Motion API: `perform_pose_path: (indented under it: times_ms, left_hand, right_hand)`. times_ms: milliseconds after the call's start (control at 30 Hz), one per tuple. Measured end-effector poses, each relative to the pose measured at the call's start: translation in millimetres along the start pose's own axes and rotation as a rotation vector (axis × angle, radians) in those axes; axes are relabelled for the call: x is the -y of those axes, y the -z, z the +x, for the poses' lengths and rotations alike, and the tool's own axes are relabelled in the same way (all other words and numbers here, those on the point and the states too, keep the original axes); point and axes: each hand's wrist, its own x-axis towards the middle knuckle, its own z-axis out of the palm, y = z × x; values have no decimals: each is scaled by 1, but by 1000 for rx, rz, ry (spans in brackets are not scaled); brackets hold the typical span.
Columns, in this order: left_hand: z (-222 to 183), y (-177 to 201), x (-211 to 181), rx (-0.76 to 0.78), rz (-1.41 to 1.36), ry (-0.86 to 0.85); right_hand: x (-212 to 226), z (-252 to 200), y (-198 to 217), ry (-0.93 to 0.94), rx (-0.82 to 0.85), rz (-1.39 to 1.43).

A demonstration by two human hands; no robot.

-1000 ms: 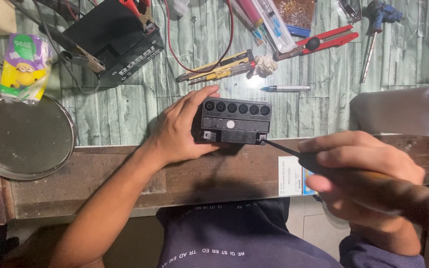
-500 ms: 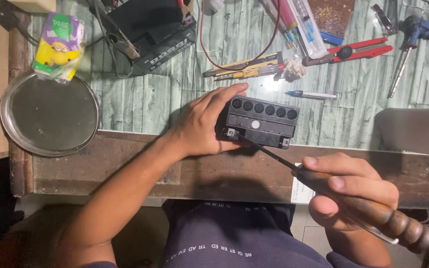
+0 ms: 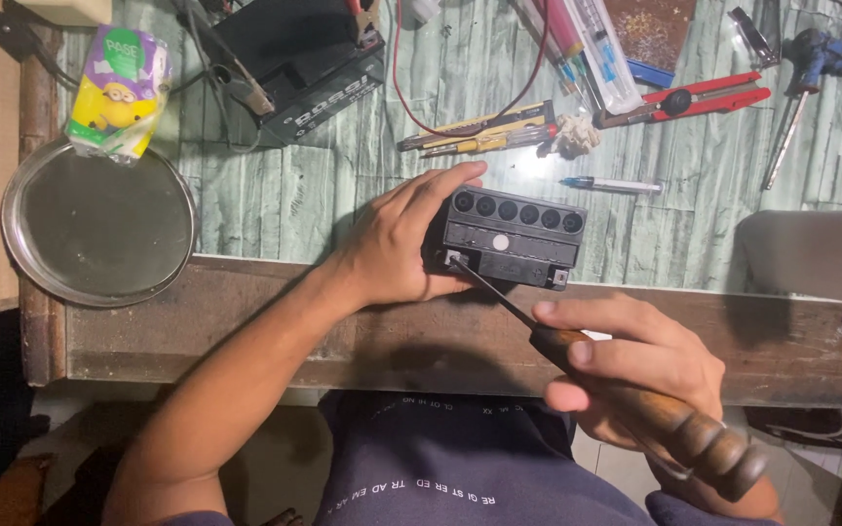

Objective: Refilling a lead-acid battery cells with fluid using a syringe.

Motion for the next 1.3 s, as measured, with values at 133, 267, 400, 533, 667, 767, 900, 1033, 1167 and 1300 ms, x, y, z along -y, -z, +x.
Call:
perform_pose_path:
  times_ms: [133, 267, 400, 533, 667, 767, 900, 1033, 1167, 1300]
  left_hand:
    - [0, -1, 4, 52, 31, 17]
    - [0, -4, 5, 32, 48, -10]
    - [-5, -7, 11, -4, 48, -9]
    - [2, 4, 3, 26, 41, -41]
    - [2, 1, 2, 16, 17, -45]
    - [3, 2, -1, 12, 48, -12]
    - [1, -5, 3, -40, 64, -28]
    - [-3, -11, -7, -87, 88, -22]
    - [-5, -20, -19, -154, 182, 5]
    - [-13, -25, -20, -116, 247, 2]
  right_hand:
    - [-4, 24, 0, -1, -9, 63]
    - [1, 78, 17, -42, 213, 88]
    - [3, 101, 27, -14, 473, 6]
    - [8, 95, 18, 13, 435, -4]
    - [-6, 79, 11, 90, 297, 77]
    - [-10, 58, 17, 44, 153, 143]
    - [15, 15, 43, -155, -270, 197]
    - [-15, -22, 50, -120, -461, 538]
    - [-62, -93, 46, -145, -676, 405]
    - [-80, -123, 12, -208, -777, 436]
